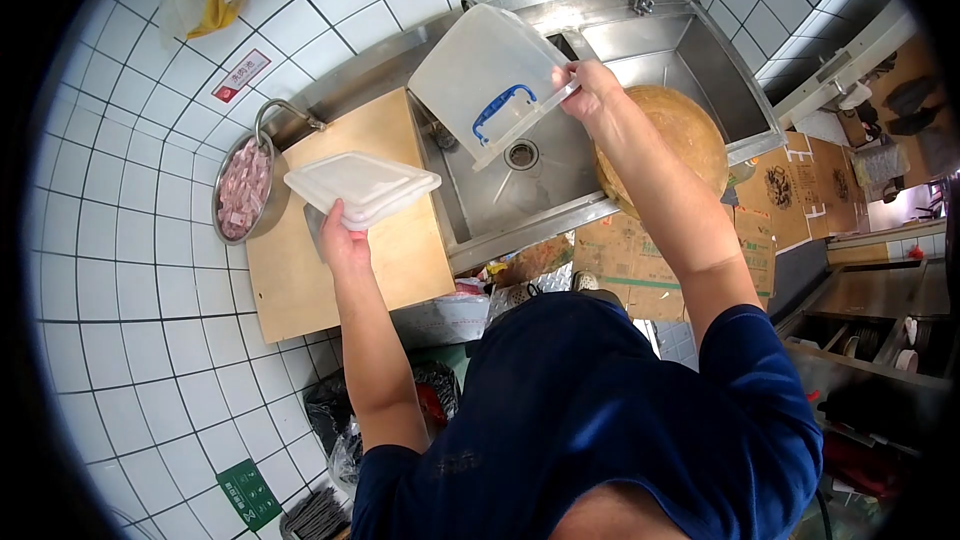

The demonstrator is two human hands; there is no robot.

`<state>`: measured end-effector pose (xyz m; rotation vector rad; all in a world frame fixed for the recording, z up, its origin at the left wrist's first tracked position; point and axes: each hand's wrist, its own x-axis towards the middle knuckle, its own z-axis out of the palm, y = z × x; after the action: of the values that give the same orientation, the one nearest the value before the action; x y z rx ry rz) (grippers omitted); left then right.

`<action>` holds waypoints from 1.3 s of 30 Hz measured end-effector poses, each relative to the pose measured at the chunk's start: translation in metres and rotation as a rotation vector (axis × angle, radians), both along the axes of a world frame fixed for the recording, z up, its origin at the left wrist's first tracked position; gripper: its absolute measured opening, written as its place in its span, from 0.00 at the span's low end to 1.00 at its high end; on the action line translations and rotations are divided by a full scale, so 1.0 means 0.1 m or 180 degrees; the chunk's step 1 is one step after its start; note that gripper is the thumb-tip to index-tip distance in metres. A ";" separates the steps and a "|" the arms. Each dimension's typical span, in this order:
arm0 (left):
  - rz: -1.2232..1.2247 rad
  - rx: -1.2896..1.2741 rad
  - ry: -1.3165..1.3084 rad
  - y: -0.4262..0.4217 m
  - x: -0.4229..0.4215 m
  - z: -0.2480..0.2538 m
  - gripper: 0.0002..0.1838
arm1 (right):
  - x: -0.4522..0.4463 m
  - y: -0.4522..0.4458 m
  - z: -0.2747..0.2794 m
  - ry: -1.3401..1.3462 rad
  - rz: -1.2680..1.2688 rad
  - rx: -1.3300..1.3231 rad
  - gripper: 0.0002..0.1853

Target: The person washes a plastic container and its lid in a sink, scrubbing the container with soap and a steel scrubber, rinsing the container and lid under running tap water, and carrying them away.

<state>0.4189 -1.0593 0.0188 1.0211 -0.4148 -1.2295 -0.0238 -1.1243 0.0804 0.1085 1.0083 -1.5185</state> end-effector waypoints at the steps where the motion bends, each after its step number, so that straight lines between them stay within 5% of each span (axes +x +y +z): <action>1: 0.0009 0.0003 0.0000 0.01 -0.01 0.01 0.22 | 0.00 0.00 -0.01 0.0001 0.0013 0.0007 0.15; 39: -0.0197 -0.0057 0.0210 -0.01 0.20 -0.15 0.25 | 0.15 0.29 -0.26 -0.0317 0.0375 -0.0164 0.12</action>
<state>0.4385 -1.0607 0.0035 0.9557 -0.4079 -1.3093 -0.0089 -1.0953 0.0546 0.0862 0.8808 -1.4167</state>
